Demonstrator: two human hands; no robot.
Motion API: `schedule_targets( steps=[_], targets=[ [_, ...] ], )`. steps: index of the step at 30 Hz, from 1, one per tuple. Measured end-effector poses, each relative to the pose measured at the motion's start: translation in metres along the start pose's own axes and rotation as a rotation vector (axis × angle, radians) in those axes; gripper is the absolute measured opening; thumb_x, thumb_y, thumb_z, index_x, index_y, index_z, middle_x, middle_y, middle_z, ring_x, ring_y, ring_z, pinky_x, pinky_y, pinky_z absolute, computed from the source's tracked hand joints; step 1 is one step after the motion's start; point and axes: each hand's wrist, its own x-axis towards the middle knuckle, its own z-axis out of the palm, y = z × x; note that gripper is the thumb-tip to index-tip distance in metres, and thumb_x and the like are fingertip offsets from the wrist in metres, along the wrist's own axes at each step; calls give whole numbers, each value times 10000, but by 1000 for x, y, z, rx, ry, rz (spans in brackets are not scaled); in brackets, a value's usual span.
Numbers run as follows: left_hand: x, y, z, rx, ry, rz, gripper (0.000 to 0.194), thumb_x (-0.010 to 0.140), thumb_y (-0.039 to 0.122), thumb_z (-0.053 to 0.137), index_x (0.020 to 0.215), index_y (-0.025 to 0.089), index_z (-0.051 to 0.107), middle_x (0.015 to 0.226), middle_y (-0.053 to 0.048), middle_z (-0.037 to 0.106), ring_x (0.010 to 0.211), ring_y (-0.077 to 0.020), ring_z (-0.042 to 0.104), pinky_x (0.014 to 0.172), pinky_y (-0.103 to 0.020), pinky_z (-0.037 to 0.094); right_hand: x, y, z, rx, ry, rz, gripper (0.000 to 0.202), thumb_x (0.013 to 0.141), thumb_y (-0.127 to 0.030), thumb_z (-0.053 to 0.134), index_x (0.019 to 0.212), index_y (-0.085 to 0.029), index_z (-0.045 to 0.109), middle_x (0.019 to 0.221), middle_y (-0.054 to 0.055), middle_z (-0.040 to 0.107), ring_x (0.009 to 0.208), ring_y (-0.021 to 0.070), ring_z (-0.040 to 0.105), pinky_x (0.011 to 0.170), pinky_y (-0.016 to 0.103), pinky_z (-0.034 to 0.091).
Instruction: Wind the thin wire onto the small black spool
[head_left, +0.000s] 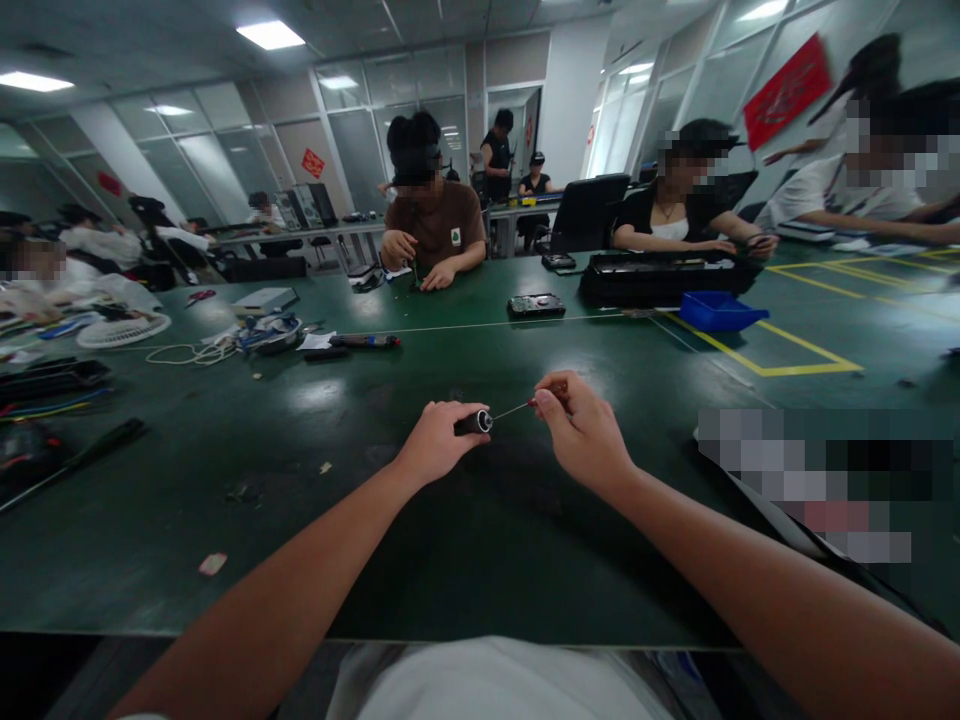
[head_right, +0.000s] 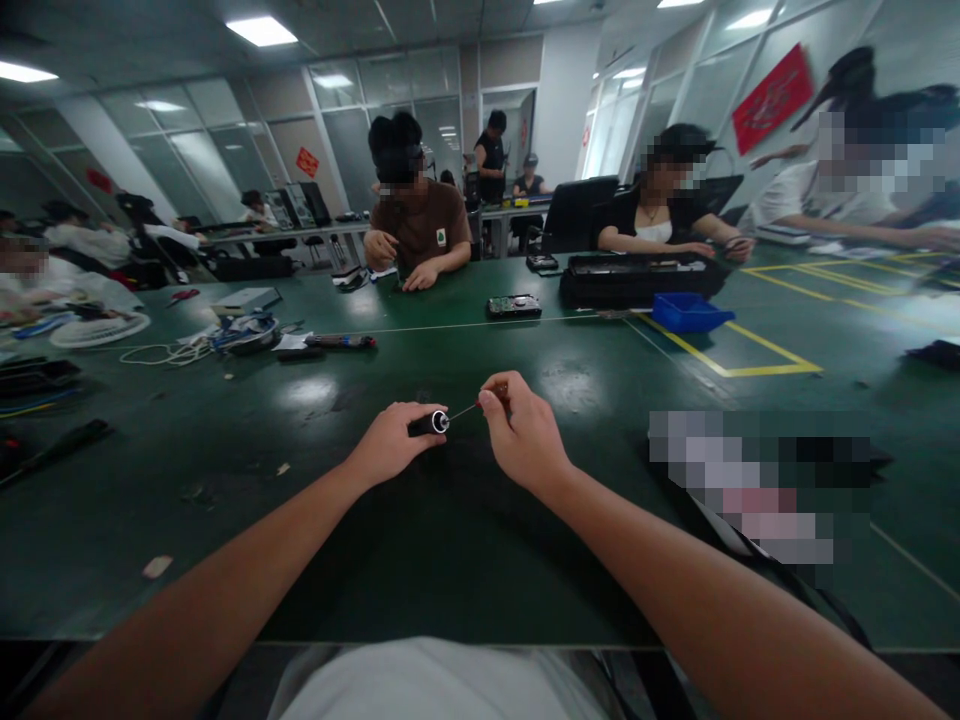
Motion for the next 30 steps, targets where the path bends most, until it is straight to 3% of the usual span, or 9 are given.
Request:
schedule_targets(
  steps=[8, 13, 17, 21, 25, 30],
  targets=[
    [0, 1, -3, -23, -5, -20, 370, 836, 316, 743, 1199, 266, 690, 1165, -40, 706, 1091, -260, 610, 1042, -467, 403, 3, 0, -1, -33, 32, 22, 137, 971, -340, 470, 930, -236, 550, 794, 36, 667, 719, 202, 632, 661, 337, 436],
    [1, 0, -1, -139, 110, -57, 341, 829, 250, 733, 1164, 218, 679, 1182, -60, 683, 1103, -231, 618, 1004, -389, 466, 2, 1, -1, -37, 41, 15, 143, 972, -351, 472, 946, -237, 555, 788, 32, 665, 693, 197, 620, 638, 331, 426],
    [3, -4, -3, -248, 176, -113, 383, 880, 253, 655, 1259, 223, 609, 1213, -64, 666, 1106, -225, 621, 1016, -387, 469, 2, 1, -1, -16, 31, 18, 139, 974, -354, 475, 951, -241, 553, 792, 32, 669, 702, 200, 629, 648, 337, 437],
    [3, -4, -8, -295, 154, -169, 387, 938, 311, 553, 1313, 221, 524, 1190, -76, 647, 1079, -223, 615, 975, -397, 478, 1, 1, -1, -4, 15, 34, 136, 975, -352, 480, 956, -239, 553, 796, 34, 672, 718, 205, 644, 657, 340, 444],
    [1, 1, -12, -180, 86, -174, 345, 932, 450, 560, 1185, 217, 568, 1041, -67, 659, 924, -226, 628, 821, -371, 506, 2, 0, -1, 7, 2, 30, 131, 977, -347, 481, 964, -240, 555, 812, 36, 677, 733, 206, 648, 664, 340, 453],
    [0, 3, -10, 69, 14, -112, 253, 948, 364, 529, 1120, 209, 633, 1117, -90, 654, 1009, -255, 621, 836, -370, 495, 2, 1, 0, 4, -12, 34, 134, 979, -340, 478, 966, -232, 557, 839, 44, 685, 748, 203, 650, 668, 338, 456]
  ],
)
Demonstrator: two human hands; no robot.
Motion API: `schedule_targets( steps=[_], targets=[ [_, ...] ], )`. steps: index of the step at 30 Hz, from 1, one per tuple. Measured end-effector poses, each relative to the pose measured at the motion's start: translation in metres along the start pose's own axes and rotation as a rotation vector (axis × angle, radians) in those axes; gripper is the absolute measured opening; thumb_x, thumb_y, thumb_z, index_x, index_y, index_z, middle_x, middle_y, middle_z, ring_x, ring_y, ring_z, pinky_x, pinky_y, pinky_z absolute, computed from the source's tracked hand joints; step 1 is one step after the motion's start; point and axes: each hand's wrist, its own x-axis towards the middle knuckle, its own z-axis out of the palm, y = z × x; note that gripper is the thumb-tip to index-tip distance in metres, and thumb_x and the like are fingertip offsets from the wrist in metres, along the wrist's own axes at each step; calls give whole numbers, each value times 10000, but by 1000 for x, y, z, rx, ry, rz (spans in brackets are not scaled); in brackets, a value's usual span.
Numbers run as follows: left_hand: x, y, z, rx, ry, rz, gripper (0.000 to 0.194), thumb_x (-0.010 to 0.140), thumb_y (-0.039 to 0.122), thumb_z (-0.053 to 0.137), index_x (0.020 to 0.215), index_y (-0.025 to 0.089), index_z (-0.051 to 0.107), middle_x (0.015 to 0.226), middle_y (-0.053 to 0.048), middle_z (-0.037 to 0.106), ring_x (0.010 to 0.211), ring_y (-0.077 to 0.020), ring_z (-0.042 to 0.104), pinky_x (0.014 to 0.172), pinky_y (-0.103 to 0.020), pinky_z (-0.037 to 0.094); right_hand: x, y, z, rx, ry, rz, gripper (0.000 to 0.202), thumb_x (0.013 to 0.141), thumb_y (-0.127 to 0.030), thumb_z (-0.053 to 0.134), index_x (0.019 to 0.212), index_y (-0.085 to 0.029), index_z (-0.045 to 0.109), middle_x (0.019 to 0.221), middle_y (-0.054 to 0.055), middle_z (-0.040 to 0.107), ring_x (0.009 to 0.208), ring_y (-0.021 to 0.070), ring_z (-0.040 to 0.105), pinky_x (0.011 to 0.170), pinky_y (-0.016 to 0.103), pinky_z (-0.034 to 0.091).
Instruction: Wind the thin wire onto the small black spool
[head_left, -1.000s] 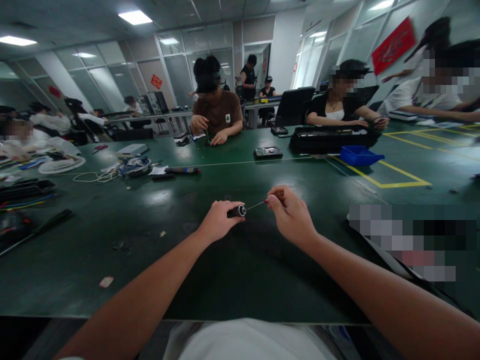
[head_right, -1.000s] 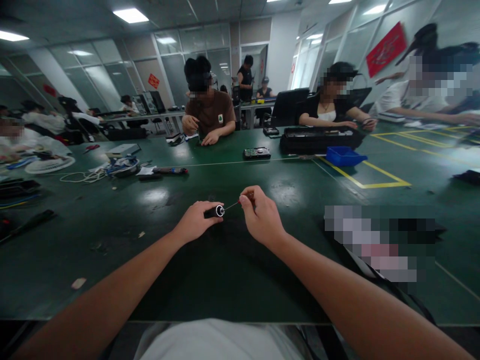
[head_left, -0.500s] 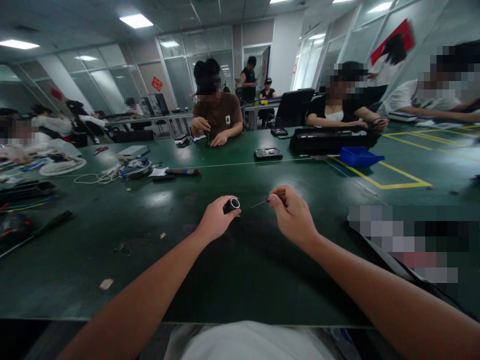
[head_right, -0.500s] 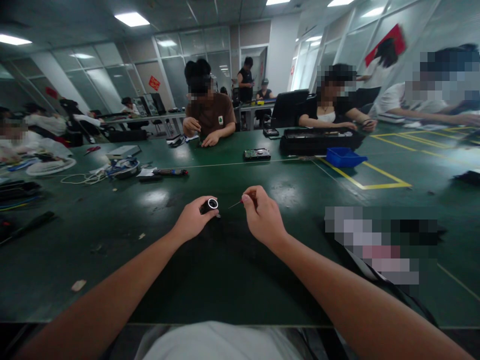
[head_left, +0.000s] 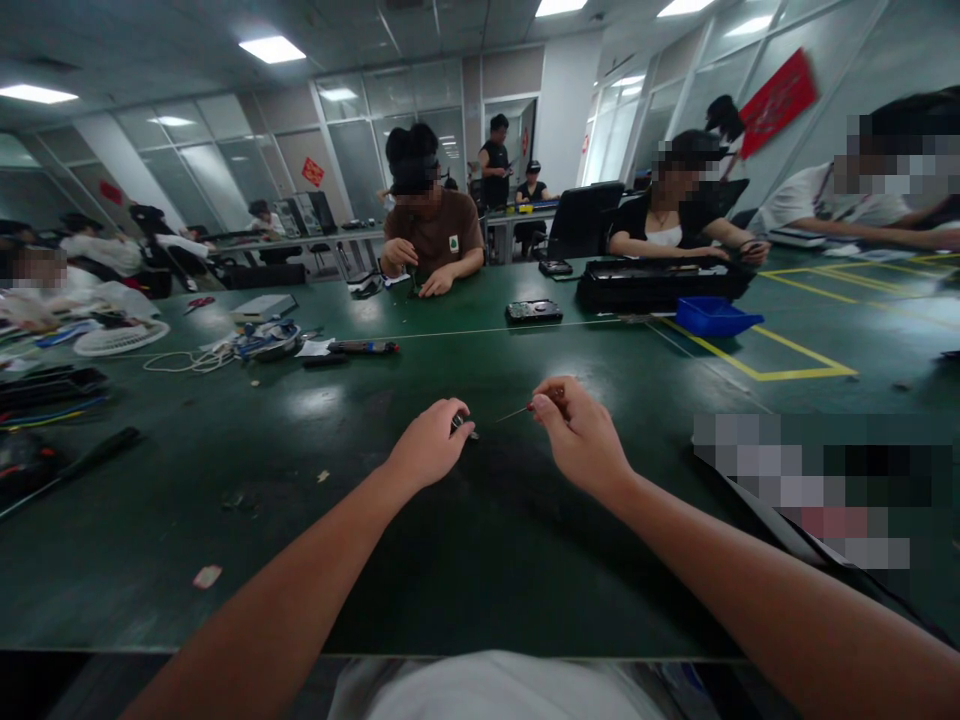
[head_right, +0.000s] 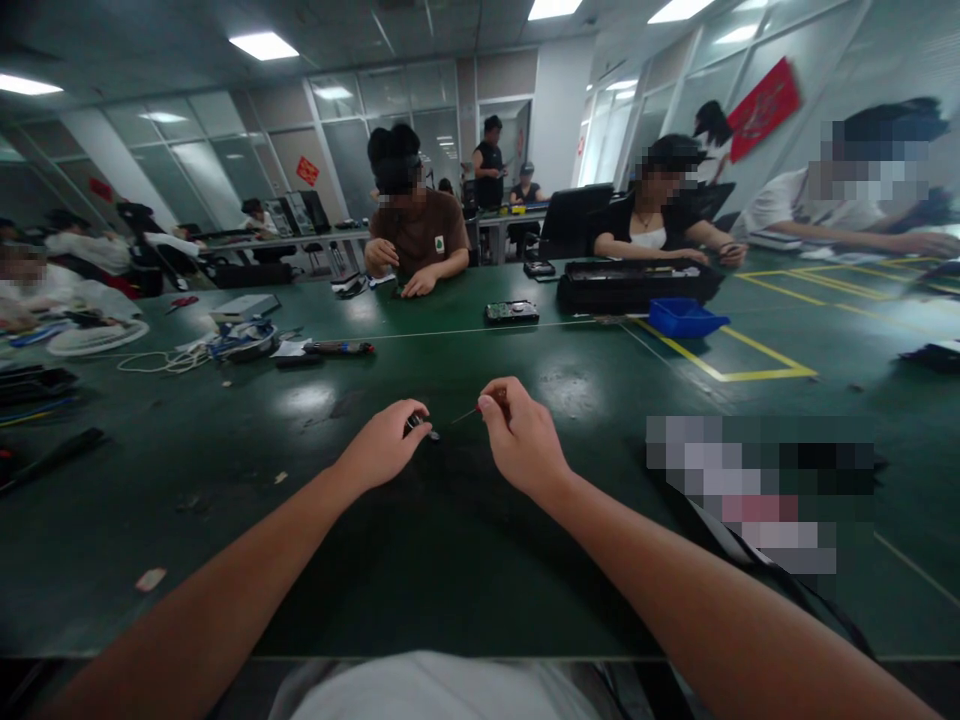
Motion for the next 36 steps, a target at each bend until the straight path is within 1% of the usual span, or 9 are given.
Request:
schedule_targets(
  steps=[4, 7, 10, 15, 19, 23, 28, 33, 36],
  targets=[
    [-2, 1, 3, 212, -102, 0, 332, 977, 381, 445, 1191, 229, 648, 1154, -98, 638, 1011, -273, 625, 790, -367, 500, 0, 0, 0, -1, -15, 11, 141, 980, -338, 477, 969, -226, 562, 831, 43, 684, 742, 199, 647, 658, 329, 453],
    [-3, 6, 5, 350, -141, -19, 359, 940, 481, 519, 1163, 238, 662, 1094, -94, 642, 979, -278, 634, 744, -356, 504, 0, 0, 1, 1, -9, 11, 139, 976, -334, 483, 964, -224, 567, 819, 36, 681, 735, 195, 644, 658, 323, 450],
    [-1, 9, 8, 408, -152, -20, 310, 933, 481, 545, 1098, 254, 677, 1051, -68, 643, 961, -249, 636, 715, -332, 496, 0, 0, 2, 4, -5, 5, 131, 970, -322, 490, 962, -218, 570, 816, 32, 680, 742, 192, 644, 675, 324, 454],
    [4, 8, 9, 321, -135, -8, 235, 939, 421, 541, 1038, 248, 666, 1024, -49, 663, 930, -226, 632, 704, -323, 459, 1, 0, 1, 8, -33, 12, 139, 975, -319, 474, 977, -213, 564, 819, 36, 679, 747, 193, 651, 671, 321, 460],
    [7, 0, -1, 129, -65, -26, 290, 956, 446, 474, 1025, 226, 649, 1033, -65, 686, 935, -228, 631, 759, -336, 446, 1, 0, 1, 11, -44, 6, 142, 977, -322, 472, 978, -213, 562, 812, 34, 674, 751, 194, 653, 673, 321, 464],
    [13, -21, -24, -18, 51, -96, 334, 956, 457, 417, 1001, 203, 629, 937, -65, 681, 871, -221, 626, 764, -335, 431, 1, 0, 1, 13, -61, 2, 138, 973, -318, 483, 973, -211, 570, 789, 25, 662, 735, 187, 646, 667, 315, 460],
    [16, -60, -68, -162, 179, -243, 286, 922, 437, 439, 932, 200, 599, 795, -12, 623, 676, -162, 561, 620, -286, 392, 2, 1, 2, 20, -68, 17, 137, 973, -318, 489, 963, -212, 576, 776, 21, 658, 721, 183, 640, 658, 311, 454],
    [-5, -90, -124, -352, 383, -402, 201, 893, 327, 471, 971, 182, 587, 825, 11, 579, 625, -112, 506, 540, -226, 356, 2, 1, 3, 26, -73, 23, 134, 972, -317, 489, 962, -218, 579, 776, 17, 659, 727, 185, 644, 668, 316, 457],
    [-26, -110, -156, -421, 564, -489, 169, 868, 242, 457, 966, 176, 577, 803, 25, 552, 605, -95, 483, 501, -198, 316, 2, 1, 3, 28, -80, 30, 128, 968, -313, 492, 961, -218, 578, 774, 16, 661, 729, 186, 646, 672, 318, 459]
  ],
)
